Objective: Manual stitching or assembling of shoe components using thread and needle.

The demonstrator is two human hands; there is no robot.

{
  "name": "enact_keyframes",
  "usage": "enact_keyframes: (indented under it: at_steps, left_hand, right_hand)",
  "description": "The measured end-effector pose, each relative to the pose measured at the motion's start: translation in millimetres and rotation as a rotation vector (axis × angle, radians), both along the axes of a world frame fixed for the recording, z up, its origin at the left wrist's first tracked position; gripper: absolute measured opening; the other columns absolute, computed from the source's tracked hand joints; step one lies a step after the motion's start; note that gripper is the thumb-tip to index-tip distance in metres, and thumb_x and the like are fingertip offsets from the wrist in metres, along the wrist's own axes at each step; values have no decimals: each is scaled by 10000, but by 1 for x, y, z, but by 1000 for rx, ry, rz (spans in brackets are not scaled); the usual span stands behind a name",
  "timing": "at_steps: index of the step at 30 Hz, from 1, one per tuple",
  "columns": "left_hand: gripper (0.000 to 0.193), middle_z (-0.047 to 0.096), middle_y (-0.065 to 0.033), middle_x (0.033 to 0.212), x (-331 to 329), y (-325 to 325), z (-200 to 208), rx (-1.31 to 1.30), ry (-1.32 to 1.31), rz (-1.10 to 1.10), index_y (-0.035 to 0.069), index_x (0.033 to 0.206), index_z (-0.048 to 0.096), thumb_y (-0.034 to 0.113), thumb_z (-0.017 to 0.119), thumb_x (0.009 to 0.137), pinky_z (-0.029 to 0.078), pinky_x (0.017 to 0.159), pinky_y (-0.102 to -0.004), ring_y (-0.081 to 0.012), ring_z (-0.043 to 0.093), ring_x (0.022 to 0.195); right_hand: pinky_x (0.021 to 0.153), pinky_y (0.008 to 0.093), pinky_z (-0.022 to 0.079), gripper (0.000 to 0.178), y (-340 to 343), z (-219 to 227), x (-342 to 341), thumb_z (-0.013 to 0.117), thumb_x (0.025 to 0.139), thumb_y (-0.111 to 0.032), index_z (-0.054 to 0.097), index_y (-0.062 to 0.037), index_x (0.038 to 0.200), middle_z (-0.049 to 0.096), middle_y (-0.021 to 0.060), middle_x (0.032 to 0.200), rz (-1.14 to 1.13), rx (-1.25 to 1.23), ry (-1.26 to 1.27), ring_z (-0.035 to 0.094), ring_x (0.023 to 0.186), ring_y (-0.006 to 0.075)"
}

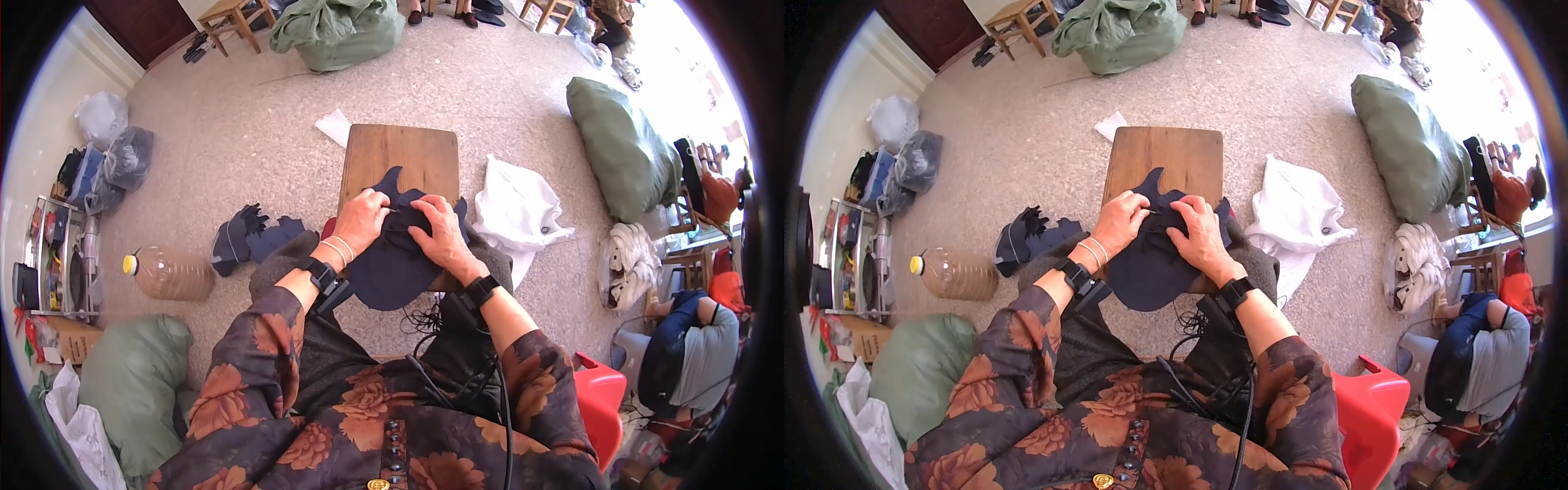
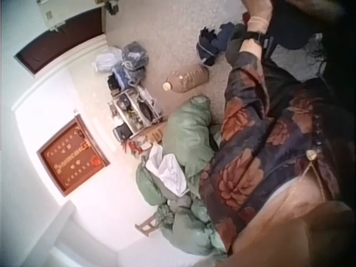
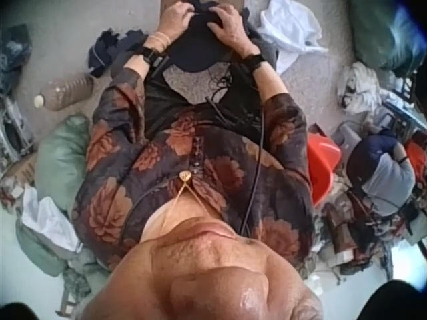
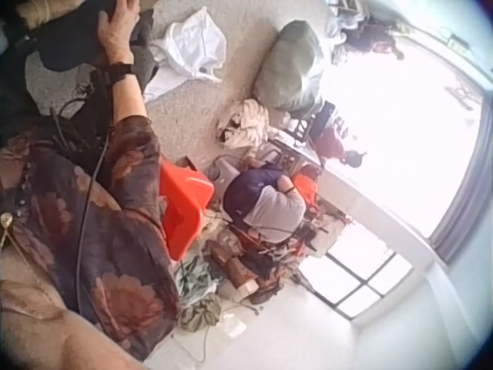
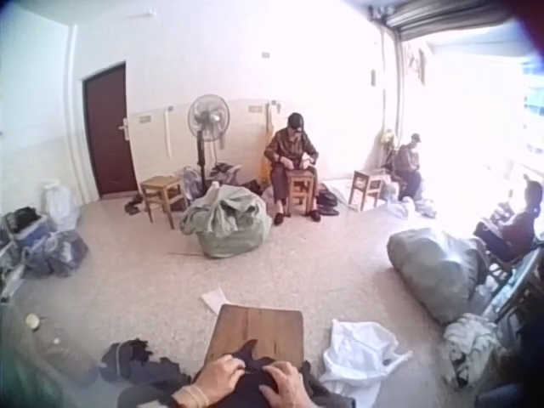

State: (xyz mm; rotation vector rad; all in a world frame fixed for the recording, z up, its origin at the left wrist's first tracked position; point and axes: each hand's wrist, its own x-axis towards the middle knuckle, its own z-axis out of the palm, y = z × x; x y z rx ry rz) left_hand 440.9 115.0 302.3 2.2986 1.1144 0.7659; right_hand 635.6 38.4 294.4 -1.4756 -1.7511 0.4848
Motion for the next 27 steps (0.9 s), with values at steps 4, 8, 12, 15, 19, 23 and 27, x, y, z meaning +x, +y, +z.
enact_keyframes:
  at_steps: [4,8,12,15,19,23,27]
  left_hand:
    - [96,620,-138,822,-2,-1,0,-124,-3,72,16,905,637,78,674,842,504,714,-394,-317,640,797]
    - [85,618,-136,837,3,2,3,-90,26,1,15,875,635,87,669,846,502,714,-400,-322,638,801]
    - [98,616,-135,871,3,-3,-1,8,17,-84,14,860,644,110,660,858,504,725,-405,-327,636,802]
    - [98,617,-130,861,-1,-5,3,-44,-21,-66,15,882,656,108,672,853,506,727,-398,-320,638,800]
    - [95,612,-144,889,-4,-12,7,-207,-14,72,41,853,656,133,678,848,510,751,-411,-348,629,838]
    - [78,608,-142,893,-3,-10,4,-146,40,78,43,826,649,117,662,848,510,757,-421,-347,630,844]
    - [79,617,-145,866,9,-13,7,-60,85,-15,27,831,657,105,647,845,507,745,-416,-345,636,832]
  right_hand:
    - [971,437,401,489,-3,10,0,765,744,-151,629,-98,1210,531,90,1239,63,-84,-153,498,1178,314]
    - [967,440,401,491,-1,8,4,775,734,-154,635,-100,1202,535,88,1228,74,-90,-139,501,1176,310]
    - [971,437,407,491,-2,12,1,775,730,-135,633,-95,1199,541,93,1217,102,-121,-119,503,1185,308]
    - [986,428,428,459,-4,11,7,751,748,-94,623,-61,1188,549,115,1217,87,-64,-7,515,1180,330]
    - [1000,408,454,337,-15,8,15,688,786,-27,623,9,1115,558,160,1215,6,-13,32,531,1166,363]
    - [996,410,456,265,-17,11,10,670,787,-8,636,26,1048,556,167,1214,19,-18,-36,531,1162,361]
    - [1000,412,454,270,-17,8,8,673,768,5,639,30,1034,561,170,1215,8,-1,-25,531,1161,366]
